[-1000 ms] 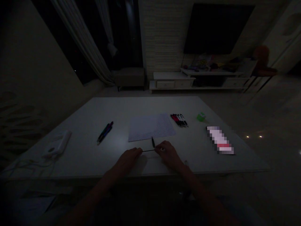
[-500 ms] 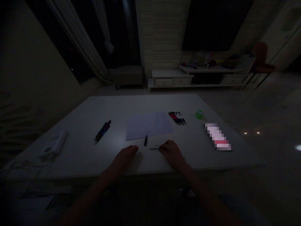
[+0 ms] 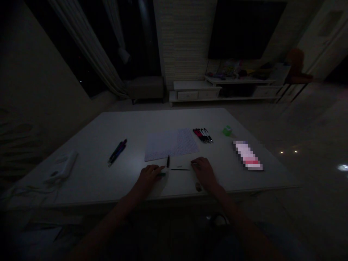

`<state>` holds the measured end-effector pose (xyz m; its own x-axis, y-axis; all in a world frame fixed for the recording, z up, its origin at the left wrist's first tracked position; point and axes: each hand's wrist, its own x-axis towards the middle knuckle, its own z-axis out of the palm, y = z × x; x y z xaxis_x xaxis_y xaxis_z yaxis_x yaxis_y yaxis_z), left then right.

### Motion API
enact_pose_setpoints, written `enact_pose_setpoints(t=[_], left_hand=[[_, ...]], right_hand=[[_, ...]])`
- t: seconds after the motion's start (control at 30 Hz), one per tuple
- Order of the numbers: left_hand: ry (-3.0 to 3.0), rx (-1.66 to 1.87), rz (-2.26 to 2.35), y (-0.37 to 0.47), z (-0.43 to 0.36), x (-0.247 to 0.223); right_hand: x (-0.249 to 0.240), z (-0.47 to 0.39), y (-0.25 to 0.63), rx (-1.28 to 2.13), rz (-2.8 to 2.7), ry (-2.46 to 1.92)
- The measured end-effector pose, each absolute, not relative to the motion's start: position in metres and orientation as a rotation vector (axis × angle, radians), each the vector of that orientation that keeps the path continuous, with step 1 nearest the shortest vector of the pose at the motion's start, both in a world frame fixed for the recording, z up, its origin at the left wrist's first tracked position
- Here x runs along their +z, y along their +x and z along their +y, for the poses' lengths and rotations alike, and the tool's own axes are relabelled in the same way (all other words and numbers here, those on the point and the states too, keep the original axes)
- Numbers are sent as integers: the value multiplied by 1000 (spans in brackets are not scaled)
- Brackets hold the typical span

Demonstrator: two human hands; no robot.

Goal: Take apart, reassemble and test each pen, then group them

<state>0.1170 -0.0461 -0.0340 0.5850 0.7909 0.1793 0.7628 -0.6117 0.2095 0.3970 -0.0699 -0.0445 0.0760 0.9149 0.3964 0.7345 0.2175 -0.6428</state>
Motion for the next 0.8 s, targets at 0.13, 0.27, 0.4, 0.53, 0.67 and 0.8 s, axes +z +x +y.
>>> enact_pose_setpoints(t=[0.13,0.27,0.4,0.53,0.67,0.8], left_hand=[[2616,526,1510,84,-40,-29],[2634,609,1616,39,-34,-28],[2639,551,1809,8,-36,-33],[2613,454,1922,7,-43,-34],[2581,450,1973,16,-46,-31],[2603,413,1998,17,-46,-31]], right_hand=[[-44,-67,428,91,-1669,-1687],[-49,-76,455,-149,-1762,-1887],[-60,-89,466,-238,-1880,-2118],[-66,-94,466,-246,-1993,-2185],[-63,-94,463,-237,-1966,-2222],[-61,-94,463,-225,-1967,-2179]])
